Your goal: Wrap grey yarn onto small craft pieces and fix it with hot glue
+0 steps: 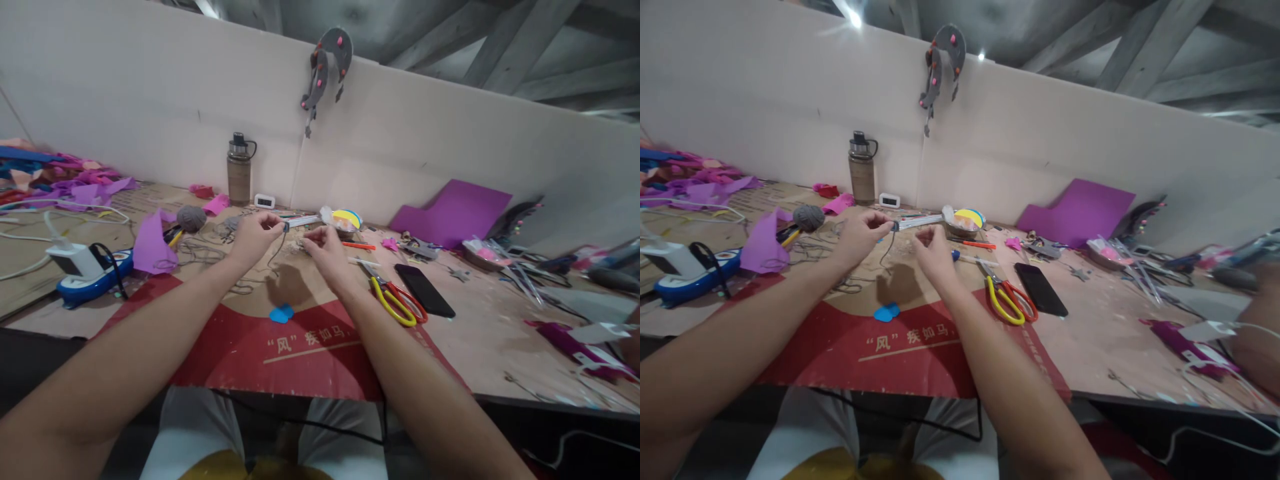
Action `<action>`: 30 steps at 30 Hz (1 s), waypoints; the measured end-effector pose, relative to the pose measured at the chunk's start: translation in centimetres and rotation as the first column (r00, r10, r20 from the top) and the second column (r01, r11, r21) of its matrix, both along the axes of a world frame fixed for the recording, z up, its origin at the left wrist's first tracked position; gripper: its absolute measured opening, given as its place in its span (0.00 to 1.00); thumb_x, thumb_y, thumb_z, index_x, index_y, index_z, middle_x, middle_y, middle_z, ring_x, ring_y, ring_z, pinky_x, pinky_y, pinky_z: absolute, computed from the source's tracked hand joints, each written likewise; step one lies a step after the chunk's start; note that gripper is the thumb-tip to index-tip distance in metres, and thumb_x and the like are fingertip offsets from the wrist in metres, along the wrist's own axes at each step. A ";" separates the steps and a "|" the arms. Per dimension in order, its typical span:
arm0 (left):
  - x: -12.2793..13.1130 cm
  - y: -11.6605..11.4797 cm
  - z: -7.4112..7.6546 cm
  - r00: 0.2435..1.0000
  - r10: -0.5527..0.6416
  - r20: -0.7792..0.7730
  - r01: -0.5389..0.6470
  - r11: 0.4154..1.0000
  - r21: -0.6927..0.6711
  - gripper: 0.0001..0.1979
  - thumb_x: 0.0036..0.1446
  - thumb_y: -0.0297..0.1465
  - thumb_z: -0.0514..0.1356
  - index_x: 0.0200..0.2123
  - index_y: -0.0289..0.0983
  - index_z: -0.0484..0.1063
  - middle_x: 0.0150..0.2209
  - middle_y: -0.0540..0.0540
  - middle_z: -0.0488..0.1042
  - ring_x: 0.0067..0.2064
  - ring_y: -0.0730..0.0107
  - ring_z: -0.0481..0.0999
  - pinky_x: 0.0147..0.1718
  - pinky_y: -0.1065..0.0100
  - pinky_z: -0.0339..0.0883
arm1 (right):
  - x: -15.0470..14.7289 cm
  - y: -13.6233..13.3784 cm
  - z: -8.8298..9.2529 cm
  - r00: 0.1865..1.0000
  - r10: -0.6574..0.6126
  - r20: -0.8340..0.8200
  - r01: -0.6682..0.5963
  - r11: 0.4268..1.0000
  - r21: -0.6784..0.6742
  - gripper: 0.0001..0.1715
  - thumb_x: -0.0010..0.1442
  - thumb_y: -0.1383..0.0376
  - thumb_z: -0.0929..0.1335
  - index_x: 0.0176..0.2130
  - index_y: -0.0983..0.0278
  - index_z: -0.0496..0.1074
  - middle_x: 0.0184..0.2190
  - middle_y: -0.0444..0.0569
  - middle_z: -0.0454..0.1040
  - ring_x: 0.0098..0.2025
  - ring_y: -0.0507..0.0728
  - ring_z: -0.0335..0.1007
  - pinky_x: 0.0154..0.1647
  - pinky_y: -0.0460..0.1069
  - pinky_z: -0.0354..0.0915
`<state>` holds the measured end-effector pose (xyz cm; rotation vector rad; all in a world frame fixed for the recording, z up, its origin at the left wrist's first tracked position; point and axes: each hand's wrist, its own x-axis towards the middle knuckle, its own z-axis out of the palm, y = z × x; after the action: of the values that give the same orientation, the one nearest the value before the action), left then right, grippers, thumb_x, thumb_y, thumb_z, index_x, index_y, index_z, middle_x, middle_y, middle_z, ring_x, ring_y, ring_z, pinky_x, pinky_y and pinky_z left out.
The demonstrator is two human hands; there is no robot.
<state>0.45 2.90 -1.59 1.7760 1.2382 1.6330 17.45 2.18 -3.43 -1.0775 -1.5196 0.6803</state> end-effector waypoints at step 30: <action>1.4 -1.3 0.3 0.963 -0.228 0.147 0.243 0.966 -0.092 0.07 0.52 0.30 0.63 0.35 0.34 0.76 0.27 0.47 0.77 0.26 0.72 0.77 0.30 0.69 0.74 | -1.9 -1.5 1.3 0.983 -0.145 0.111 0.118 0.968 0.220 0.09 0.60 0.61 0.65 0.31 0.64 0.70 0.28 0.45 0.71 0.30 0.51 0.63 0.34 0.47 0.59</action>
<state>1.90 1.64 -1.27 1.6470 0.9936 1.4933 15.58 0.72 -2.15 -1.0622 -1.5730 0.3539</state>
